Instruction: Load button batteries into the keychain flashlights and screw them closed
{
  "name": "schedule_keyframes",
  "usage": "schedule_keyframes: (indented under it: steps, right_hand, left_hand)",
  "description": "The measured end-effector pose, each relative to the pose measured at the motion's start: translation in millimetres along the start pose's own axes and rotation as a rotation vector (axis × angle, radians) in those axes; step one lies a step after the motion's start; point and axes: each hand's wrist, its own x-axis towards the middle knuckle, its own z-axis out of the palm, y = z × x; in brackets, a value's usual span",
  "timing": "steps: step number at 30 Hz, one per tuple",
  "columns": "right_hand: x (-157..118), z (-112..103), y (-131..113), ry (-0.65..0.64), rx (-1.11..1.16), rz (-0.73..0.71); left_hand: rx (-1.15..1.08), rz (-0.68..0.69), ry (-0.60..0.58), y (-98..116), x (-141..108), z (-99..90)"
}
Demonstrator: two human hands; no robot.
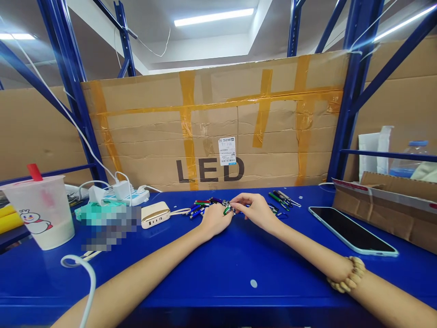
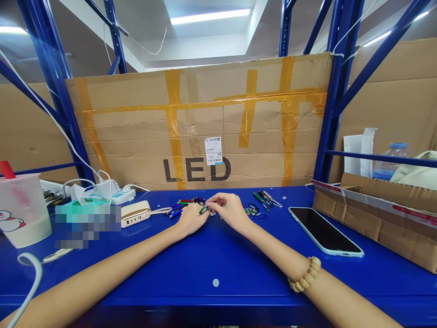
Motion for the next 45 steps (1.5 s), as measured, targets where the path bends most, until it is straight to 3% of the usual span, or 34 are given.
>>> schedule_keyframes:
  steps: [5, 13, 19, 23, 26, 29, 32, 38, 45]
  right_hand:
    - [0, 1, 1, -0.007, 0.005, 0.018]
    - [0, -8, 2, -0.145, -0.083, 0.045]
    - [-1, -19, 2, -0.204, -0.293, -0.147]
    - [-3, -25, 1, -0.367, -0.441, -0.248]
    - [-5, -24, 0, -0.488, -0.457, -0.285]
    - [-7, -21, 1, -0.514, -0.413, -0.309]
    - [-8, -18, 4, -0.525, -0.345, -0.265]
    - [-11, -14, 4, -0.575, -0.146, 0.000]
    - [-6, -14, 5, -0.523, -0.025, 0.028]
  left_hand:
    - [-0.013, -0.019, 0.017, -2, 1, 0.7]
    - [0.037, 0.040, -0.010, -1, -1, 0.7]
    - [0.085, 0.112, -0.073, 1, -3, -1.8]
    - [0.126, 0.161, -0.112, 2, -4, -1.4]
    - [0.158, 0.195, -0.141, 2, -4, -0.3]
    - [0.191, 0.226, -0.174, 1, -4, 0.5]
    - [0.217, 0.246, -0.197, 2, -4, -0.1]
    - [0.218, 0.258, -0.200, 4, -6, -3.2]
    - [0.144, 0.142, -0.129, 4, -3, -1.6]
